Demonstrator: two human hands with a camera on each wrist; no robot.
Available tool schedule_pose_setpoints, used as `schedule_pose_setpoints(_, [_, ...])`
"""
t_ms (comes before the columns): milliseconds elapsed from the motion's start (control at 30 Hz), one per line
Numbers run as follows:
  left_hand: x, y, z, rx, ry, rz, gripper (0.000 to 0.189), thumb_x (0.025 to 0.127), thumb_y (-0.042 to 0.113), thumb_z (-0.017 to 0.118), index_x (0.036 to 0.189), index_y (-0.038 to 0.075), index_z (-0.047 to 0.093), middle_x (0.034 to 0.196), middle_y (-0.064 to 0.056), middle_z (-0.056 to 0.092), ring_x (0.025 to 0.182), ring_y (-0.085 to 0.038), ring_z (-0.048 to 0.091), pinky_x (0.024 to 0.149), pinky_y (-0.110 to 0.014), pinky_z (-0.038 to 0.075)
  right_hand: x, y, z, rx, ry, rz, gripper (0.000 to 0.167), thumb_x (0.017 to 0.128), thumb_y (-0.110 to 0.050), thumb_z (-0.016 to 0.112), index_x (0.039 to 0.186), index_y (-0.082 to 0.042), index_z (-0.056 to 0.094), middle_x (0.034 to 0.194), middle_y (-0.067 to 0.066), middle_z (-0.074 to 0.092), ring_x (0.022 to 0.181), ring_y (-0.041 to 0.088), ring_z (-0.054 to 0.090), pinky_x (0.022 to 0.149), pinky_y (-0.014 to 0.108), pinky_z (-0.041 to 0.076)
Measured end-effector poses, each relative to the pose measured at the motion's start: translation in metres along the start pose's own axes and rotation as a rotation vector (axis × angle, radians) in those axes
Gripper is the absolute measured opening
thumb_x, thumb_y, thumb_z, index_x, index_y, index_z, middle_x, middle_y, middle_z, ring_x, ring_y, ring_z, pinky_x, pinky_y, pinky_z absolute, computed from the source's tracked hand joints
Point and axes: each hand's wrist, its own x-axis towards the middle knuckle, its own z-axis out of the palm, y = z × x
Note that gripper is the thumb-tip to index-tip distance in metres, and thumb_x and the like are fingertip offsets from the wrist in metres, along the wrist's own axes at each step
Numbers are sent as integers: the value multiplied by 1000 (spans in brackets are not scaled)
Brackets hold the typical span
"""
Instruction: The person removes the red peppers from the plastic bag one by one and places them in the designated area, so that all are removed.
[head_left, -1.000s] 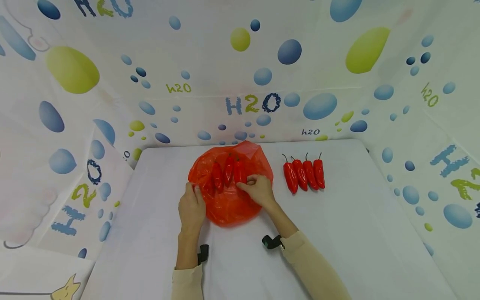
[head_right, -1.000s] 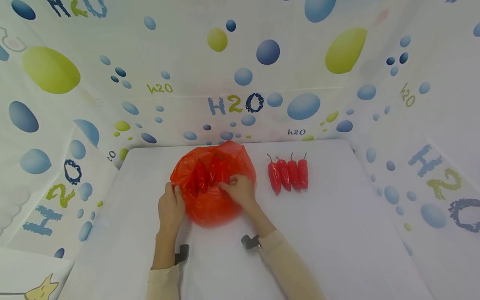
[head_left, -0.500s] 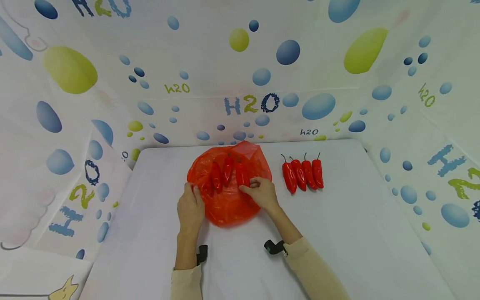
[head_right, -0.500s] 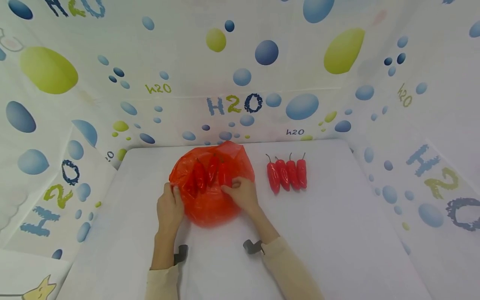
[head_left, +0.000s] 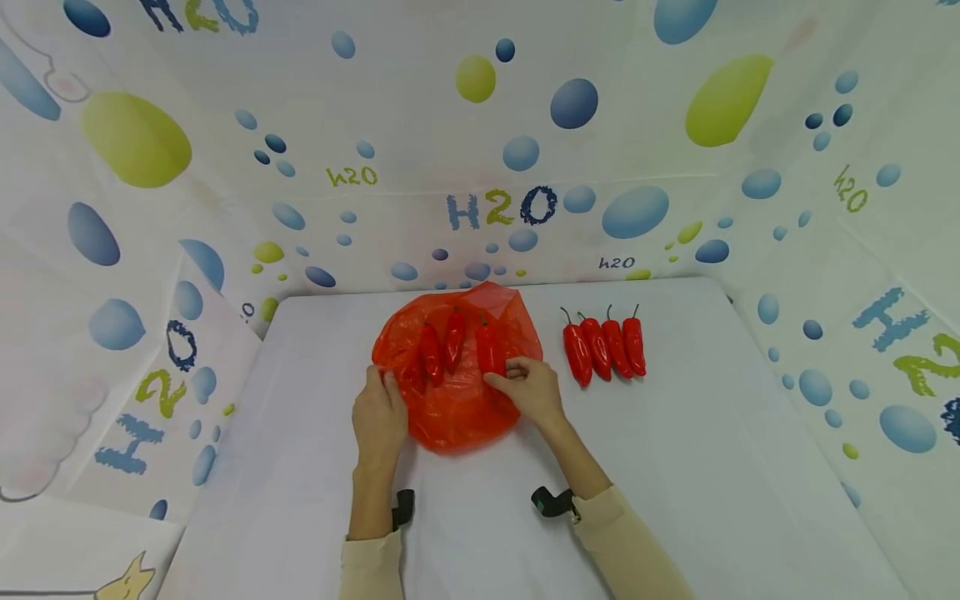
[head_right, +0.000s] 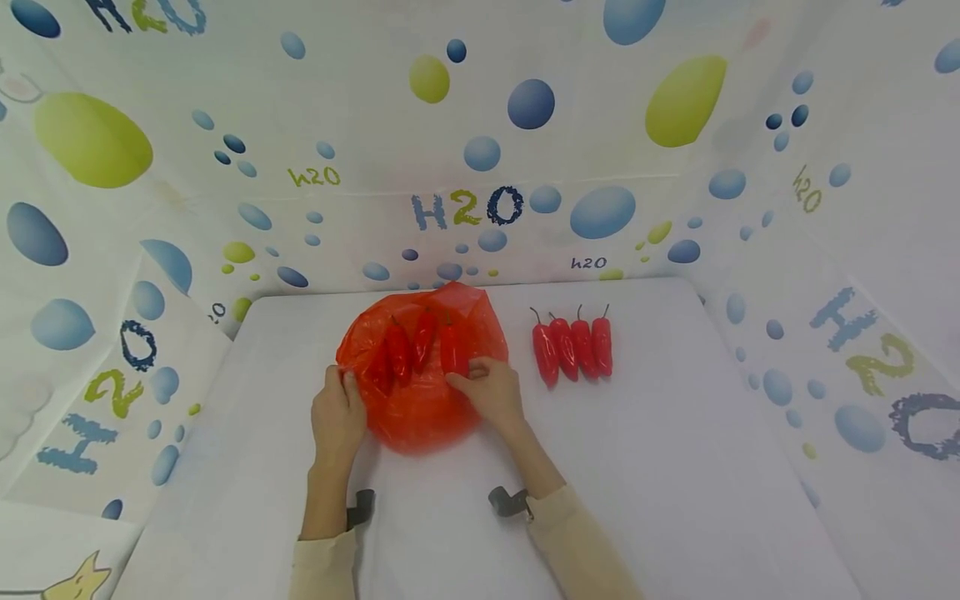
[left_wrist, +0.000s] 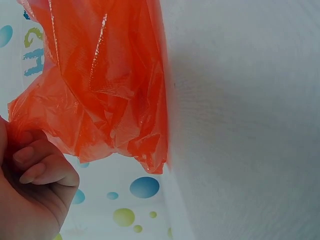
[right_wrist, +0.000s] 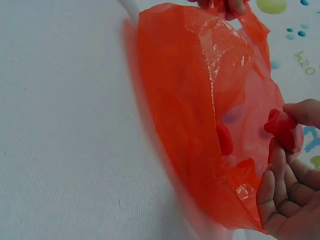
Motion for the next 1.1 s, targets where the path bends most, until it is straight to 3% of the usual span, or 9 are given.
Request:
schedule_pose_setpoints(533, [0, -1, 1, 10, 4, 7, 23, 112, 19, 45, 110, -2, 52, 73, -17, 58, 65, -36, 58, 60, -45, 50, -14, 7, -15, 129, 87, -20, 41, 85, -31, 88, 117, -6, 76, 101, 8, 75, 93, 25, 71, 82, 38, 61])
schedule_pose_setpoints(1100, [0, 1, 2, 13, -4, -7, 21, 112, 19, 46, 111, -2, 52, 74, -17, 58, 67, -37, 60, 63, -46, 52, -26, 23, -32, 181, 156, 7, 38, 88, -33, 86, 118, -10, 78, 100, 7, 75, 93, 24, 69, 74, 27, 58])
